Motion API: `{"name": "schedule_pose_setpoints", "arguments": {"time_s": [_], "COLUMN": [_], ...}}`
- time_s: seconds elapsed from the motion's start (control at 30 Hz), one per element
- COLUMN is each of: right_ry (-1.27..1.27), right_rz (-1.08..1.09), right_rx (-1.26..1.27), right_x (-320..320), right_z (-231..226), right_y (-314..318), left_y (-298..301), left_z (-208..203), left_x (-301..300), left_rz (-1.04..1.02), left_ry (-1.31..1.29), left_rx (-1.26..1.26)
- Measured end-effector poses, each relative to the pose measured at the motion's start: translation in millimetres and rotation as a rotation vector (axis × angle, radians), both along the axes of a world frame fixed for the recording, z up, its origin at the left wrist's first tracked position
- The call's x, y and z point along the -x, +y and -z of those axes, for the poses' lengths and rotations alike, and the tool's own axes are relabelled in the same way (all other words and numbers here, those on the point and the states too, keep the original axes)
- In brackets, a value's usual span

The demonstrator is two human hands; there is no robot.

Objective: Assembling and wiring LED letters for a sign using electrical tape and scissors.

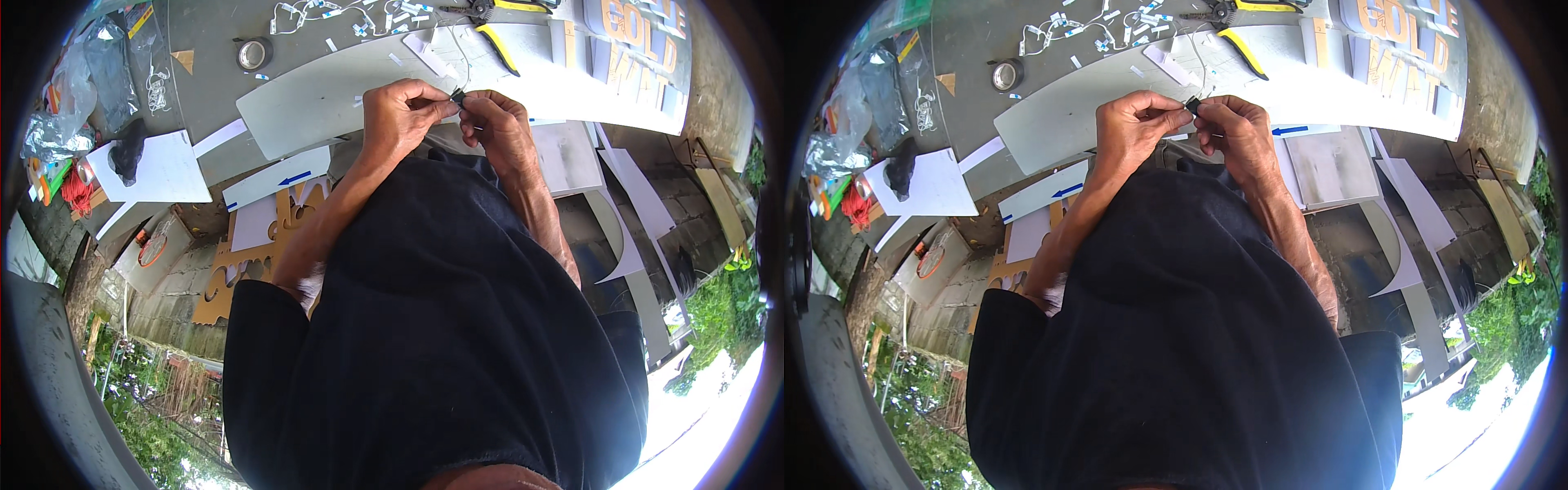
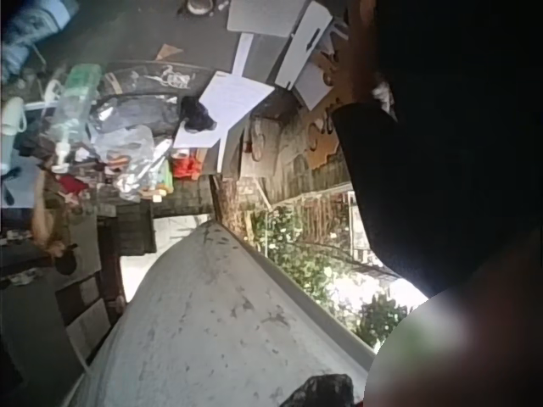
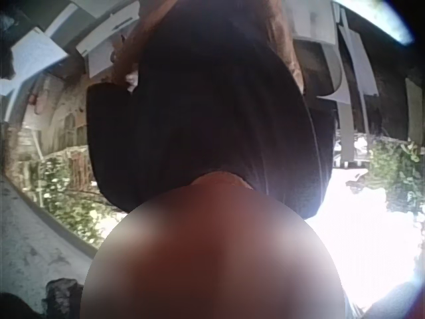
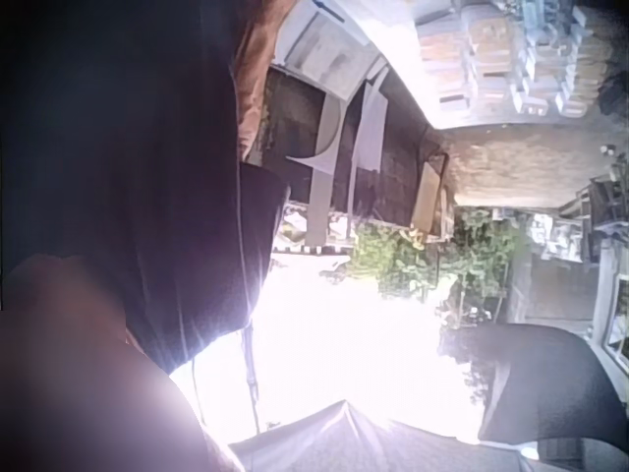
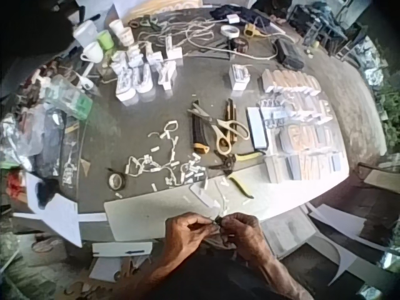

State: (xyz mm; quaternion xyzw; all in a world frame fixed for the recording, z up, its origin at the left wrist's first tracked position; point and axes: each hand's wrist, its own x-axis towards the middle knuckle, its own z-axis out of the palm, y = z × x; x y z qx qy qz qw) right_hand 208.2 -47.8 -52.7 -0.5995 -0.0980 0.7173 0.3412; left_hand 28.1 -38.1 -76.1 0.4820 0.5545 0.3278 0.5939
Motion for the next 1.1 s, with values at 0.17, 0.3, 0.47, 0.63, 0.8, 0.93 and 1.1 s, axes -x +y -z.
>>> {"name": "schedule_pose_setpoints", "arguments": {"time_s": [0.17,0.3,0.47,0.63,0.8,0.93,1.1], "right_ry": [0.004,0.029,0.012,0.007,0.005,0.016,0.061], "right_rz": [-0.012,-0.001,-0.021,-0.041,-0.076,-0.078,-0.054], "right_rx": [-0.015,-0.027,-0.017,-0.021,-0.024,-0.027,-0.02], "right_x": [0.4,1.3,-0.1,-1.7,-2.8,-3.5,-3.8], "right_z": [1.1,1.5,0.7,-2.4,-1.1,1.1,2.9], "right_y": [0.8,0.9,2.3,6.5,7.0,5.9,2.8], "left_y": [0.1,0.0,-0.6,-0.6,-0.1,-0.9,0.2], "left_z": [0.4,2.1,5.4,5.5,2.5,2.2,-3.2], "left_x": [0.5,1.6,2.3,1.7,1.4,1.2,1.2], "left_rz": [0.009,0.012,0.015,0.023,0.002,-0.001,0.024], "left_ry": [0.016,0.017,0.027,0.077,0.043,0.053,0.038], "left_rx": [0.034,0.039,0.008,-0.065,-0.051,-0.065,0.026]}}
